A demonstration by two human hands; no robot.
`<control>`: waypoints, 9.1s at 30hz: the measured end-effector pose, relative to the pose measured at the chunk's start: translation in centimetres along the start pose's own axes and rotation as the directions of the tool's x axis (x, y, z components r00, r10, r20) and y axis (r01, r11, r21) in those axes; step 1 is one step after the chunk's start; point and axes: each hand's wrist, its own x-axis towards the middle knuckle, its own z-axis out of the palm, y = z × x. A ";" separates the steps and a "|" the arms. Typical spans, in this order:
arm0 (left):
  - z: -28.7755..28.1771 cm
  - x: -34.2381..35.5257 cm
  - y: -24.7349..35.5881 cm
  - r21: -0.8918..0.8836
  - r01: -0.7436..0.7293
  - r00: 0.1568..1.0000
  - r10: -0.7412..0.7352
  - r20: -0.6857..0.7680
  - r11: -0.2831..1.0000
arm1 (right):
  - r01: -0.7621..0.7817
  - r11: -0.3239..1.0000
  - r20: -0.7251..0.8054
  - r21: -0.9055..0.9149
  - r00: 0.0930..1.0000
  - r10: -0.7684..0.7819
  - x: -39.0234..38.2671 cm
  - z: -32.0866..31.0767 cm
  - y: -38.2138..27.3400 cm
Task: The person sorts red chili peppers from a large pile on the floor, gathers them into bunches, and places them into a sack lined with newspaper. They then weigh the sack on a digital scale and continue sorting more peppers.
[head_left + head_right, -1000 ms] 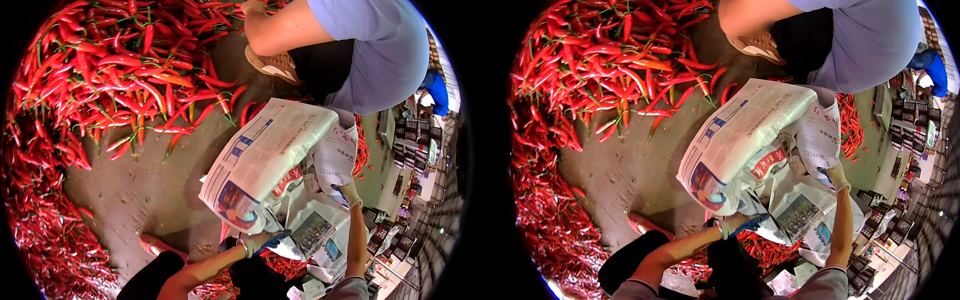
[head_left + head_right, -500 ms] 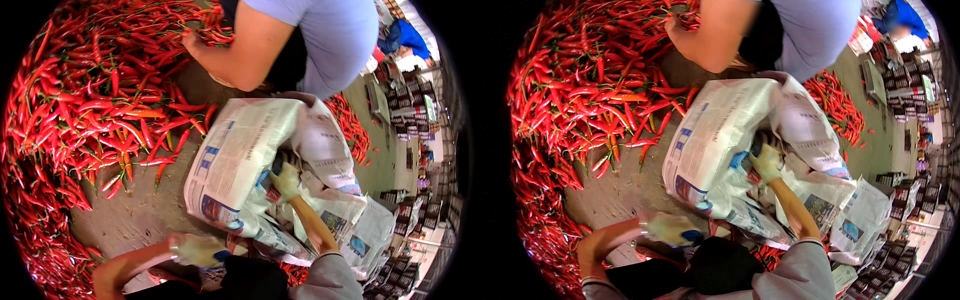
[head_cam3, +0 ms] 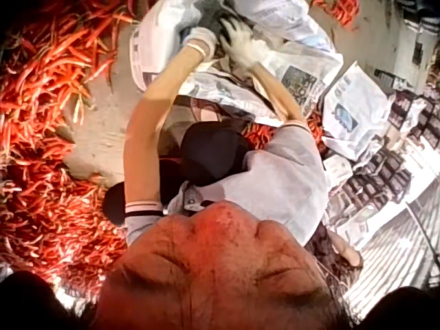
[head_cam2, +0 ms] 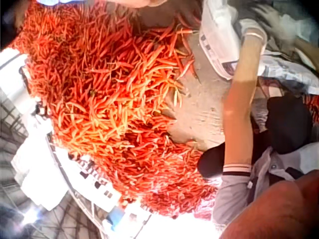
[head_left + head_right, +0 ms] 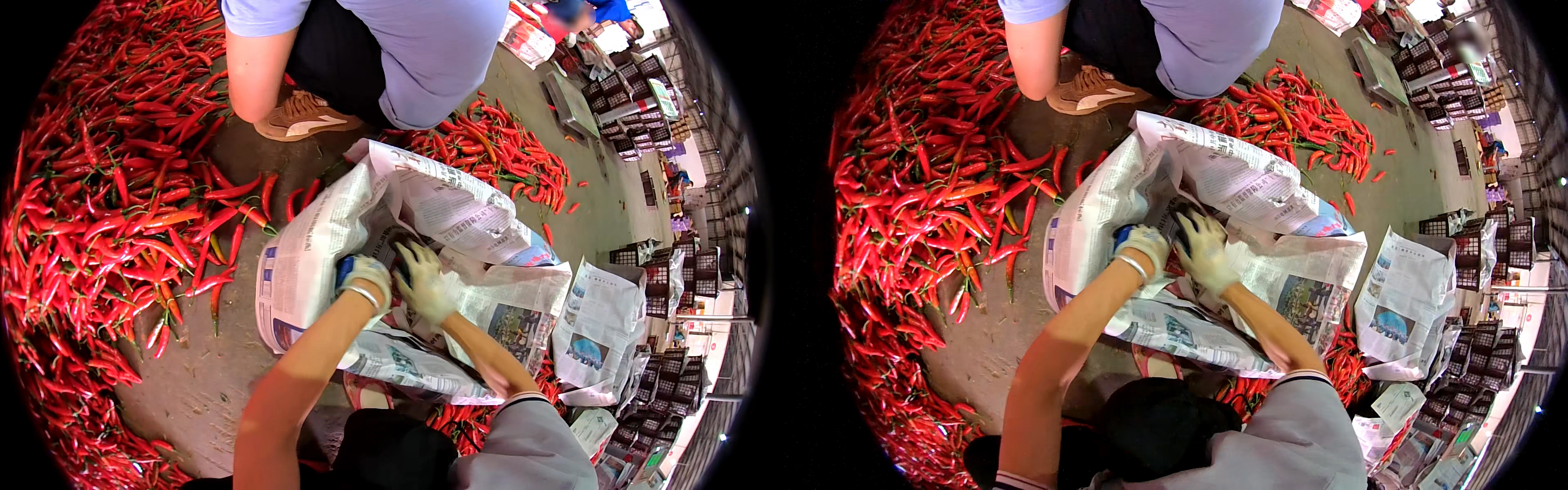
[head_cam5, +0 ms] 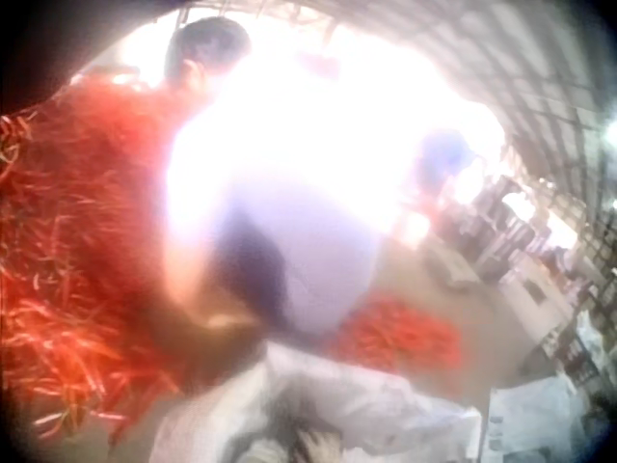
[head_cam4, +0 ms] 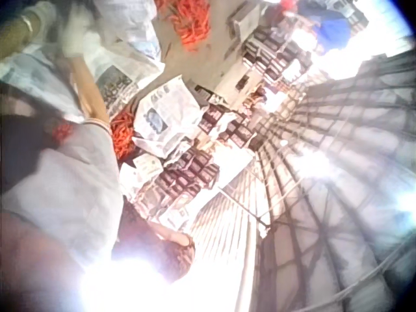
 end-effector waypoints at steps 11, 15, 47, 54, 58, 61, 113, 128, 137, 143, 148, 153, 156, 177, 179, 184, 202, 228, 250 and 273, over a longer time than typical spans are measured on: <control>2.9 7.3 1.4 -0.194 0.151 0.982 -0.169 -0.080 0.969 | -0.580 0.771 0.168 -0.263 0.759 0.629 -8.3 -4.6 10.9; 4.0 8.5 0.8 -0.172 0.142 0.982 -0.161 -0.101 0.975 | -0.751 0.621 0.132 -0.224 0.608 0.783 -7.6 -3.2 12.0; 5.7 11.7 3.6 0.166 -0.134 0.983 0.109 0.151 0.977 | -0.163 0.881 0.650 -0.444 0.619 0.442 -8.3 -3.2 11.3; -3.7 6.2 5.2 0.068 -0.225 0.946 0.202 0.254 0.972 | -0.175 0.900 0.630 -0.400 0.660 0.409 -7.9 -3.6 12.1; -8.3 -5.3 3.7 0.039 -0.263 0.731 0.225 -0.644 0.964 | -0.297 0.894 0.673 -0.334 0.589 0.447 -7.7 -3.9 11.9; -9.1 -10.8 -1.2 -0.131 -0.280 0.573 0.056 -0.817 0.951 | -0.182 0.894 0.606 -0.409 0.679 0.415 -9.3 -4.6 14.3; 23.1 -21.3 -21.7 -0.054 0.406 0.788 -0.379 -0.485 0.912 | 0.181 0.915 0.399 0.360 0.857 -0.327 -1.8 15.3 -26.5; 23.6 -24.3 -14.8 -0.836 0.228 -0.039 -0.853 -0.520 0.499 | 0.340 0.939 0.402 0.046 0.855 -0.329 8.0 16.6 -23.8; 17.6 -17.6 -17.8 -0.772 0.395 -0.250 -0.751 -0.611 0.497 | -0.182 0.913 0.684 0.364 0.718 -0.129 3.4 13.6 -19.1; 17.9 -15.9 -22.5 -0.777 0.426 0.018 -0.863 -0.505 0.464 | -0.125 0.719 0.289 0.684 0.951 -0.109 7.5 15.8 -20.5; 21.2 -18.5 -18.9 -0.822 0.326 -0.028 -0.865 -0.501 0.466 | 0.162 0.945 0.512 0.285 0.807 -0.293 12.6 17.4 -24.9; 23.8 -23.0 -15.6 -0.832 0.256 0.105 -0.870 -0.482 0.492 | 0.305 0.936 0.419 0.176 0.837 -0.352 9.1 16.4 -22.7; 24.6 -25.2 -14.0 -0.885 0.172 0.196 -0.895 -0.400 0.433 | -0.257 0.773 0.538 0.579 0.833 -0.127 6.8 15.0 -19.7; 27.2 -26.4 -10.7 -0.503 -0.799 0.331 -0.939 0.092 -0.331 | -0.832 -0.044 0.825 0.552 0.553 -0.117 0.4 12.7 -20.3; 24.9 -25.8 -11.7 -0.613 -0.727 0.263 -0.950 0.167 -0.309 | -0.762 0.094 0.767 0.641 0.633 -0.100 1.8 13.7 -20.5; 20.8 -21.3 -16.4 -0.937 0.190 -0.160 -0.932 -0.325 0.294 | -0.654 0.021 0.654 0.756 0.757 0.013 5.2 14.8 -22.3; 25.4 -27.4 -14.7 -0.086 -0.962 0.253 -0.964 0.086 -0.260 | 0.429 0.902 0.683 0.056 0.642 -0.348 5.5 15.2 -26.6; 21.6 -21.0 -17.4 -0.974 0.227 0.108 -0.994 0.002 0.023 | -0.531 0.755 0.904 0.384 0.381 -0.192 3.2 10.9 -15.6; 16.9 -14.7 -21.1 -0.917 0.291 0.313 -0.933 -0.179 0.274 | -0.746 0.252 0.736 0.616 0.660 0.153 3.6 8.9 -15.0; 22.7 -25.0 -15.7 -0.379 -0.854 0.422 -0.900 -0.108 -0.355 | 0.099 0.982 0.406 -0.163 0.914 -0.025 10.3 13.0 -17.0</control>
